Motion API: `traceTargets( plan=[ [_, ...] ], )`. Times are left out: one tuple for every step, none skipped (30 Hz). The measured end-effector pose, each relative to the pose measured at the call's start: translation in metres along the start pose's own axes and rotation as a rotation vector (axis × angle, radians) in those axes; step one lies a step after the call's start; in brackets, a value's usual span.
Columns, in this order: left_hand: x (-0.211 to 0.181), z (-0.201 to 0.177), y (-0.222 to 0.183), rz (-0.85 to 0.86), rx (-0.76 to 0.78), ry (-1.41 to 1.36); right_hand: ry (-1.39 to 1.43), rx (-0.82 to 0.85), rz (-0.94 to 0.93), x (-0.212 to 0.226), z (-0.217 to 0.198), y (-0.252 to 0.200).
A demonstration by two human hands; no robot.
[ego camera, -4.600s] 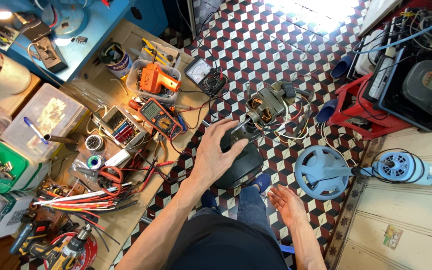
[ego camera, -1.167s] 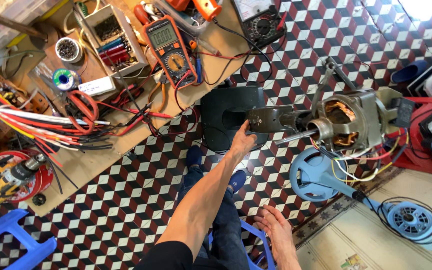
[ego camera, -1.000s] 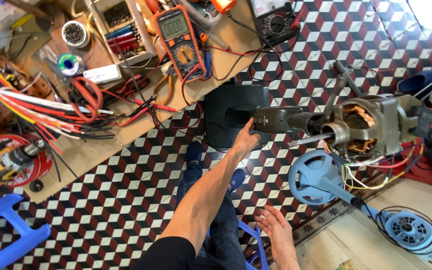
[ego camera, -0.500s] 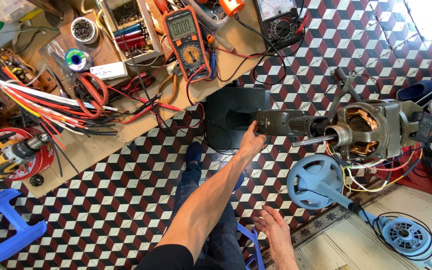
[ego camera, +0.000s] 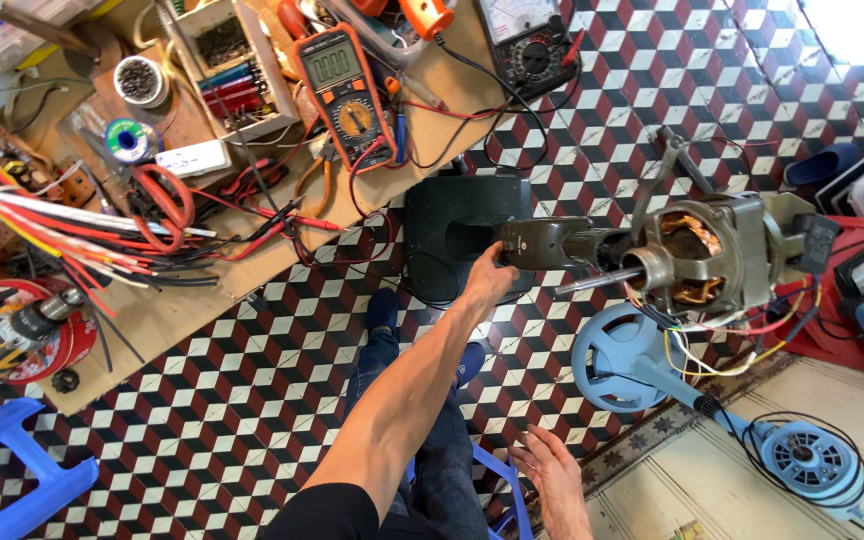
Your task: The person assembles a pedestal fan by attaching the motor to the base, securing it with a screw, and mounting the fan blade onto the motor shaft. The person then retrieves a small part from a container and places it on the table.
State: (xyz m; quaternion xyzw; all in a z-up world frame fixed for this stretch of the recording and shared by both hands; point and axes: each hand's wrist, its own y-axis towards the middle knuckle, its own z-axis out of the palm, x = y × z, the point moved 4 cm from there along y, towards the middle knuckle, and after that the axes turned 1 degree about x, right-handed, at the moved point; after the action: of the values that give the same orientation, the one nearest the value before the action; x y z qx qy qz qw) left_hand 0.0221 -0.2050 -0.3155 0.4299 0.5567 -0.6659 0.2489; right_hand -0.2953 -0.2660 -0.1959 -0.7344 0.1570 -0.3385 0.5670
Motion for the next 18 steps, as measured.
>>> traceTargets(
  plan=[
    [0.004,0.002,0.000,-0.126,0.019,-0.016,0.003,-0.005,-0.002,0.001,-0.001,-0.002],
    [0.007,0.002,0.000,-0.253,0.039,-0.028,0.009,-0.009,0.000,0.001,-0.001,-0.004],
    [0.010,0.002,-0.002,-0.380,0.060,-0.038,0.016,-0.014,0.003,0.001,-0.001,-0.005],
    [0.006,0.001,-0.003,-0.362,0.058,-0.024,0.021,-0.017,0.006,0.001,0.000,-0.007],
    [0.003,0.001,-0.003,-0.343,0.055,-0.009,0.035,-0.014,0.015,0.001,0.000,-0.009],
    [-0.001,0.000,-0.003,-0.324,0.050,0.004,0.046,-0.008,0.023,0.000,0.000,-0.009],
    [-0.004,-0.002,-0.004,-0.321,0.050,0.007,0.057,-0.002,0.030,-0.002,0.002,-0.011],
    [-0.007,-0.003,-0.004,-0.317,0.049,0.008,0.066,-0.011,0.036,-0.003,0.003,-0.012],
    [-0.009,-0.004,-0.003,-0.313,0.048,0.009,0.074,-0.021,0.042,-0.005,0.003,-0.012],
    [-0.011,-0.004,-0.002,-0.312,0.055,-0.007,0.080,-0.030,0.047,-0.006,0.003,-0.012],
    [-0.012,-0.005,-0.001,-0.312,0.062,-0.023,0.073,-0.033,0.049,-0.007,0.003,-0.011],
    [-0.012,-0.004,0.001,-0.311,0.070,-0.040,0.067,-0.037,0.050,-0.007,0.002,-0.011],
    [-0.011,-0.004,0.002,-0.342,0.071,-0.047,0.061,-0.042,0.052,-0.008,0.001,-0.010],
    [-0.008,-0.004,0.001,-0.376,0.070,-0.055,0.065,-0.030,0.044,-0.009,0.001,-0.011],
    [-0.005,-0.004,0.000,-0.409,0.070,-0.062,0.070,-0.018,0.037,-0.010,0.000,-0.011],
    [-0.003,-0.004,0.000,-0.429,0.071,-0.078,0.074,-0.006,0.027,-0.009,0.001,-0.012],
    [-0.002,-0.003,0.001,-0.449,0.072,-0.095,0.085,-0.017,0.029,-0.009,0.000,-0.013],
    [-0.001,-0.002,0.003,-0.468,0.074,-0.112,0.096,-0.027,0.031,-0.008,0.001,-0.013]
  ],
)
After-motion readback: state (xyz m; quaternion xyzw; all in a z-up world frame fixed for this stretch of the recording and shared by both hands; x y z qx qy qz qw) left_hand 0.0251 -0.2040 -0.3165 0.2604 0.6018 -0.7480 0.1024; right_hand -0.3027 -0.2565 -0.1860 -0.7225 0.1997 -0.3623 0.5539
